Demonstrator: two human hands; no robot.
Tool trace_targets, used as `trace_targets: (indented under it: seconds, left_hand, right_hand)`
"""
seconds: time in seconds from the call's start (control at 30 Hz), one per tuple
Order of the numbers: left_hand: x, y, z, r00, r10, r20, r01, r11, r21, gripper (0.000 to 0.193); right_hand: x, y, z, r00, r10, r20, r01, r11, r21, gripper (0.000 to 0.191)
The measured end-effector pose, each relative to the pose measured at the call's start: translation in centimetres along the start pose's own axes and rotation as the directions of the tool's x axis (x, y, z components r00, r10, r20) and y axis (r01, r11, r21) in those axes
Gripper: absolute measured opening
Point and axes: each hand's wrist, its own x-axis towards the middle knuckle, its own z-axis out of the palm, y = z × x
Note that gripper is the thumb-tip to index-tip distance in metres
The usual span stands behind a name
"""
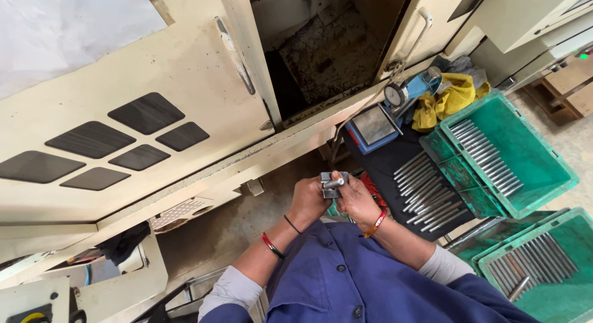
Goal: The person measures cylindrical metal rods using a dial caliper, wipes them with a yellow cloth, and places them into a green crate. The person also opens the machine door and places a rod inside the machine before closing the door.
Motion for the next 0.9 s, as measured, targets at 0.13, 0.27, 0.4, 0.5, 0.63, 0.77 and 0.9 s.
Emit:
trace_targets:
  seconds: [0.13,0.27,0.4,0.5,0.63,0.77,0.9]
  left_hand:
    - [0.6,0.4,-0.7,0.998,-0.029,0.061,0.017,0.982,0.19,0.02]
    - [0.8,2.2,-1.4,0.971,-0.108,0.215,0.019,0.925,0.378,0.017]
    - [0.4,4.3,-2.3,0.934,-0.16,0.318,0.079,0.964,0.253,0.033]
    - [-0.3,5.2,-2.2,0.899,-0.249,0.361,0.17,0.957,0.235,0.052]
    - [-1.2,4.9,-1.3,0.908,-0.265,0.324,0.211,0.959,0.191,0.063]
    - [-2.5,3.9,-0.2,0.867,-0.386,0.314,0.349,0.922,0.17,0.064]
    - [-3.6,2.8,0.6,0.879,-0.389,0.277,0.363,0.921,0.143,0.062]
  right_hand:
    - [1.4,0.2,-1.3,0.998,0.022,0.059,-0.013,0.987,-0.161,0.048]
    - [3.6,0.0,-2.8,0.997,0.071,-0.028,-0.076,0.963,-0.257,0.077]
    - [5.0,0.5,-4.2,0.995,0.087,0.039,-0.08,0.982,-0.171,0.056]
    - [5.2,1.9,-4.8,0.983,0.078,0.165,-0.063,0.993,-0.098,0.057]
    - [6.0,3.6,-4.5,0.976,0.136,0.167,-0.111,0.982,-0.153,0.05]
    - [5.8,4.7,-4.2,0.976,0.2,0.091,-0.195,0.979,-0.062,0.038]
    - [6.0,6.2,-4.6,0.977,0.189,0.102,-0.185,0.982,-0.048,0.033]
